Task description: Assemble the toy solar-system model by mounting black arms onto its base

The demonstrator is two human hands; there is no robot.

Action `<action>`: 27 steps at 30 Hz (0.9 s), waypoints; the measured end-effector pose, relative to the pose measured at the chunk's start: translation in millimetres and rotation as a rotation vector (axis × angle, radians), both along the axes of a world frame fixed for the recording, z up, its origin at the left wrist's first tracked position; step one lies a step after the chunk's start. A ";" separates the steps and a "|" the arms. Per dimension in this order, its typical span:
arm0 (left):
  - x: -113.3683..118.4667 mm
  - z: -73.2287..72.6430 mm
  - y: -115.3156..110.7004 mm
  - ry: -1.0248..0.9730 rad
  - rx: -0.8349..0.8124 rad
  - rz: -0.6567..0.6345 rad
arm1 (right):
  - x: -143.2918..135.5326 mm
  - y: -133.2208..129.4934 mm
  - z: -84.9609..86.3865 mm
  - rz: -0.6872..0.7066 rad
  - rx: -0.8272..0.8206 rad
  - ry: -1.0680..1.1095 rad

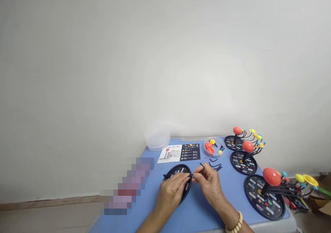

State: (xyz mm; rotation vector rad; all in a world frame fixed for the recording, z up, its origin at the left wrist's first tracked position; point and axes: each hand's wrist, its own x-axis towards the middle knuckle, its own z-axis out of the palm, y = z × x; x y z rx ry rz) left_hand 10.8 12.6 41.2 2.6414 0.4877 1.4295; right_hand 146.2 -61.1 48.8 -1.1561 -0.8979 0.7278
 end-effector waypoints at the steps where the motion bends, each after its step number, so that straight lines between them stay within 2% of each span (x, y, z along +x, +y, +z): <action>1: 0.1 -0.3 0.0 0.003 0.013 0.000 | -0.3 -0.2 0.1 0.006 -0.002 0.001; 11: -2.0 -8.3 1.4 0.058 0.052 0.021 | 0.7 1.6 -8.5 0.047 0.006 0.005; 13: -1.6 -11.6 1.3 0.108 0.057 0.069 | 0.7 5.3 -11.0 0.042 -0.017 0.004; 16: 1.7 -13.9 -1.1 0.244 0.041 0.213 | 4.1 10.9 -11.8 0.018 -0.099 0.005; 18: 4.6 -12.3 -3.7 0.376 0.004 0.308 | 12.2 11.3 -9.0 -0.063 -0.141 -0.005; 22: 8.1 -5.5 -8.7 0.620 -0.078 0.432 | 43.8 1.0 0.3 -0.311 -0.132 -0.036; 24: 8.9 -3.6 -10.0 0.681 -0.097 0.456 | 60.9 -6.1 2.1 -0.406 -0.131 -0.061; 27: 9.6 -5.2 -10.4 0.713 -0.090 0.455 | 77.1 -13.1 -0.8 -0.476 -0.185 -0.209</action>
